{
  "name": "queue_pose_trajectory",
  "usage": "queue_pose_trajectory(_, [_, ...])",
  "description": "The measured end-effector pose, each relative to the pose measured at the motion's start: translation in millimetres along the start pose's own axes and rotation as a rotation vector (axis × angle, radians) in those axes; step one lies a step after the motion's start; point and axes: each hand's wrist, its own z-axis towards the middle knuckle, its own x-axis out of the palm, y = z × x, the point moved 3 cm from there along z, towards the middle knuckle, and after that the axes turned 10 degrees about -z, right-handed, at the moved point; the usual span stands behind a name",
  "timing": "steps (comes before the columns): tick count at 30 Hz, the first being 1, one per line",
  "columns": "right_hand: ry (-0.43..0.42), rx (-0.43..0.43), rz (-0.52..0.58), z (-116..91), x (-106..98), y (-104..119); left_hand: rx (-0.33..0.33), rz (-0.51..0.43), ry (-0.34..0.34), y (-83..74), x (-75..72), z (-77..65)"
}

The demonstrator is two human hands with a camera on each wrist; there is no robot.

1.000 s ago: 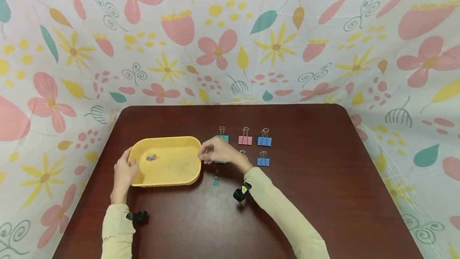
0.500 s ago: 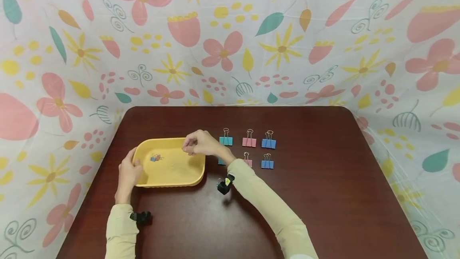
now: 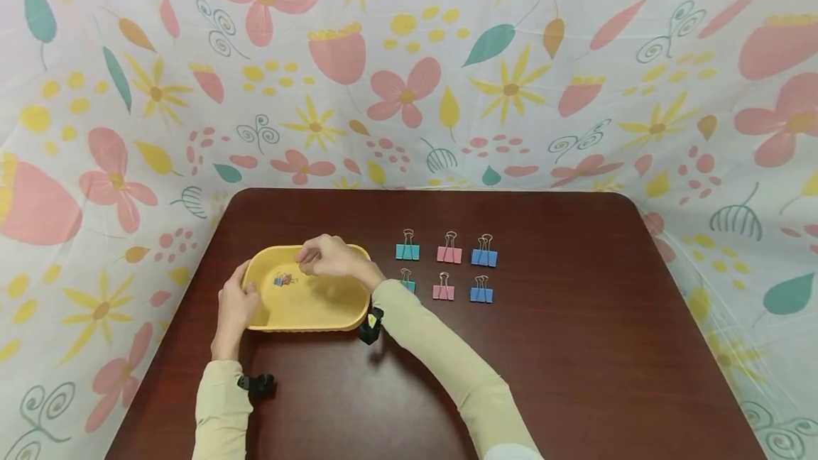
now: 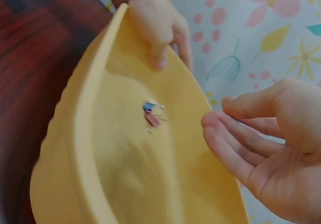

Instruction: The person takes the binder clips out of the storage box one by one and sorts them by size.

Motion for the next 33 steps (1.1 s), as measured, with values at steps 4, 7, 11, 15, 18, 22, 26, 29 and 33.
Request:
queue_pose_trajectory(4, [0.049, 0.007, -0.059, 11.0, 15.1, 4.4, 0.017, 0.002, -0.009, -1.0, 1.4, 1.5])
queue_pose_trajectory(7, [0.072, 0.01, -0.16, 16.4, 27.5, 8.5, 0.026, 0.0, -0.011, -2.1, 2.8, 2.8])
queue_pose_trajectory(11, [0.107, -0.009, -0.353, 19.2, 44.9, 10.6, 0.002, 0.004, 0.002, -2.0, 3.2, 1.3])
queue_pose_trajectory(15, [0.158, -0.045, -0.425, 19.2, 57.5, 10.2, -0.007, 0.007, 0.004, -2.7, 1.3, 0.4])
queue_pose_trajectory(18, [0.15, -0.045, -0.427, 19.2, 59.3, 9.3, 0.008, 0.017, -0.017, -3.5, -0.9, 1.9])
queue_pose_trajectory(22, [0.148, 0.001, -0.408, 16.0, 57.6, 7.8, 0.007, 0.027, -0.029, -3.7, -2.3, 3.2])
queue_pose_trajectory(26, [0.157, 0.036, -0.401, 11.8, 56.6, 5.6, -0.005, 0.028, -0.027, -2.1, -2.4, 3.2])
queue_pose_trajectory(29, [0.139, 0.016, -0.402, 9.2, 53.6, 4.6, -0.009, 0.025, -0.03, -1.2, -2.0, 2.5])
queue_pose_trajectory(33, [0.066, -0.014, -0.367, 5.6, 42.1, 4.3, 0.0, 0.007, -0.033, -0.9, -2.3, 1.7])
